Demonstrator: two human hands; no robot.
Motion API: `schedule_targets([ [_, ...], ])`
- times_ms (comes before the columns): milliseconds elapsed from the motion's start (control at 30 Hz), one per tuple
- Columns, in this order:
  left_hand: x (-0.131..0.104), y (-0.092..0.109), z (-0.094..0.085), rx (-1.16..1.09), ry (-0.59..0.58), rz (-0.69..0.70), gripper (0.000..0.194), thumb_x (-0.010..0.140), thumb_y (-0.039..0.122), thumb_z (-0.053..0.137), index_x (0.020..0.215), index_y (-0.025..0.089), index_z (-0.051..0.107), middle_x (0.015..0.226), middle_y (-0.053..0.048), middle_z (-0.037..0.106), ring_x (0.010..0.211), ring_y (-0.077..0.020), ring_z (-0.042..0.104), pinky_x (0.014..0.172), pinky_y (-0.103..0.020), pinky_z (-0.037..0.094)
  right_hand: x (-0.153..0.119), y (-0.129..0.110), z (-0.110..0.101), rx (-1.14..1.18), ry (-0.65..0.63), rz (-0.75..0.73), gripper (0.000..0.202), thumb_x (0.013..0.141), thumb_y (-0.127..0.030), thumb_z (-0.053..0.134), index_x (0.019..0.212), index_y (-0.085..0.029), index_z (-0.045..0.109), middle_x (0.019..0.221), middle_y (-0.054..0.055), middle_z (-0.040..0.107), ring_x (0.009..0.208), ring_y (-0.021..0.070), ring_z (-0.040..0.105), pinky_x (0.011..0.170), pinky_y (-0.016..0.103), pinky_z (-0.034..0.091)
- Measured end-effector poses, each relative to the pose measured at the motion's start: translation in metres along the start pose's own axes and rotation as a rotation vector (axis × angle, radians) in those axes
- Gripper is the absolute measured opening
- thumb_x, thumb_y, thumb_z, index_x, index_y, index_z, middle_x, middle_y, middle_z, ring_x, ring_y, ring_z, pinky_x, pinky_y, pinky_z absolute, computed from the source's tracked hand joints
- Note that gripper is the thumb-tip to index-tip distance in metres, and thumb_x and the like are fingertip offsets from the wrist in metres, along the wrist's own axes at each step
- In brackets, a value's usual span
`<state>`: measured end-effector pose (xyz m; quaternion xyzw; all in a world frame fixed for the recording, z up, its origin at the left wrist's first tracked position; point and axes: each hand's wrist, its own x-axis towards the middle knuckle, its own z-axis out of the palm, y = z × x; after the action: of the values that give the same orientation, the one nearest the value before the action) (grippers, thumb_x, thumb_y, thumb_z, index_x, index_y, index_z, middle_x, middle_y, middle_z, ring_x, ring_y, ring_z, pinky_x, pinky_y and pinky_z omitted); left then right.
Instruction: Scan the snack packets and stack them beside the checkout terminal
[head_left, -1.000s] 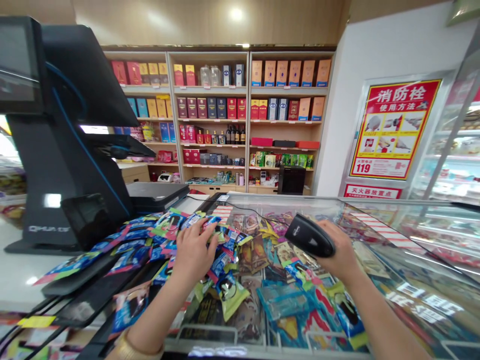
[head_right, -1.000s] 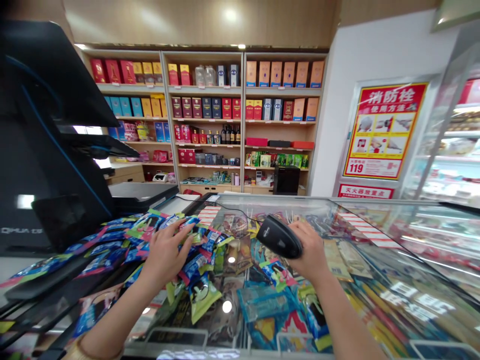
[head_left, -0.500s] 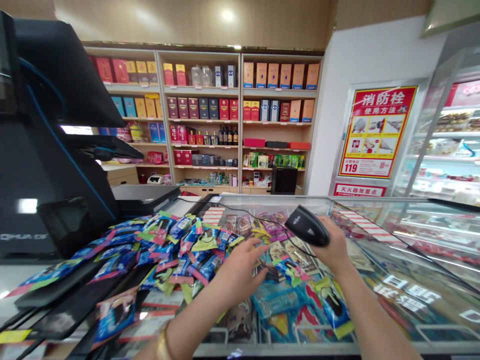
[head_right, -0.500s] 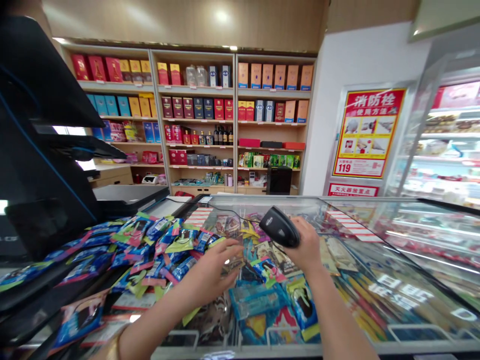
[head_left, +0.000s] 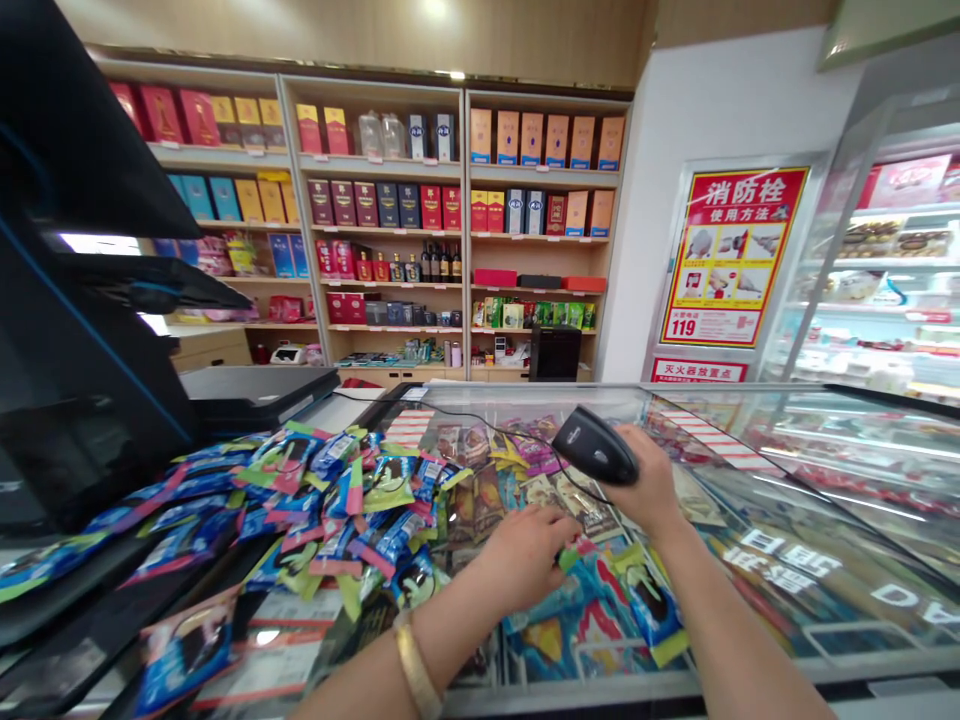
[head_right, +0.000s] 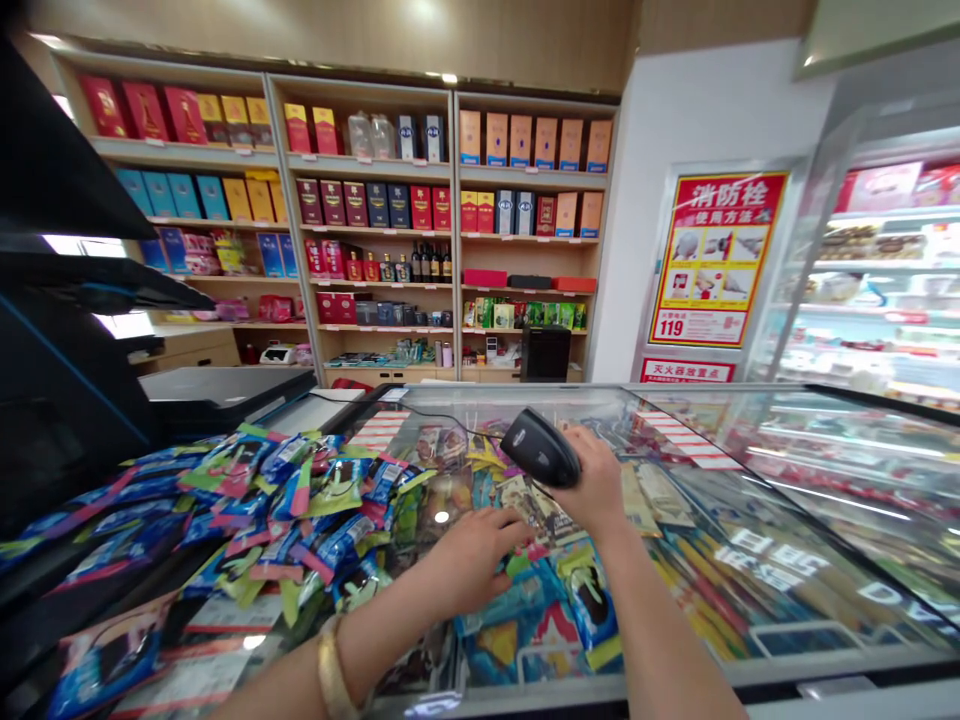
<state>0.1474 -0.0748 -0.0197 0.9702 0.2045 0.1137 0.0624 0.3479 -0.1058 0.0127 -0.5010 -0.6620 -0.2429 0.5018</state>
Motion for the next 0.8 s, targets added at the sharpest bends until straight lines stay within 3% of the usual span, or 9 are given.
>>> schedule_targets([
  [167,-0.002,-0.008,-0.004,-0.373,0.262,-0.178,0.029,0.083,0.029,0.050,0.108,0.023,0.063,0.089,-0.005,0.069,0.078,-0.0198,0.062,0.074,-0.031,0.048,-0.001,-0.001,-0.001,-0.006,0.002,0.002,0.018,0.070,-0.030,0.061,0.086,-0.022,0.058,0.079,0.004,0.059,0.073,0.0202,0.058,0.064,0.030,0.045],
  [300,0.002,-0.026,-0.002,-0.839,0.496,-0.347,0.033,0.086,0.043,0.043,0.078,0.017,0.062,0.061,0.000,0.055,0.055,-0.0137,0.051,0.055,-0.025,0.044,-0.002,0.002,0.000,0.007,0.000,-0.011,0.017,0.071,-0.028,0.060,0.087,-0.022,0.056,0.079,0.004,0.058,0.073,0.0205,0.058,0.064,0.031,0.045],
  [433,0.002,-0.039,-0.008,-1.154,0.578,-0.538,0.041,0.081,0.058,0.045,0.076,0.018,0.055,0.053,0.006,0.044,0.045,-0.0116,0.044,0.044,-0.023,0.038,-0.002,0.004,-0.003,0.017,-0.014,-0.043,0.018,0.072,-0.029,0.060,0.088,-0.021,0.056,0.079,0.003,0.057,0.071,0.0202,0.057,0.064,0.032,0.045],
  [633,0.001,-0.049,-0.018,-1.068,0.881,-0.511,0.037,0.084,0.053,0.044,0.069,0.019,0.049,0.065,0.002,0.051,0.061,-0.0130,0.048,0.055,-0.023,0.040,0.001,-0.002,-0.007,0.086,-0.214,-0.090,0.012,0.072,-0.025,0.061,0.083,-0.021,0.058,0.080,0.004,0.059,0.073,0.0189,0.057,0.065,0.030,0.046],
  [800,0.000,-0.054,-0.020,-0.858,0.966,-0.554,0.034,0.088,0.045,0.037,0.064,0.021,0.040,0.061,0.004,0.041,0.060,-0.0121,0.042,0.053,-0.022,0.033,0.003,-0.015,-0.006,0.090,-0.321,-0.104,0.011,0.071,-0.021,0.060,0.082,-0.021,0.061,0.082,0.005,0.061,0.075,0.0194,0.058,0.070,0.031,0.047],
])
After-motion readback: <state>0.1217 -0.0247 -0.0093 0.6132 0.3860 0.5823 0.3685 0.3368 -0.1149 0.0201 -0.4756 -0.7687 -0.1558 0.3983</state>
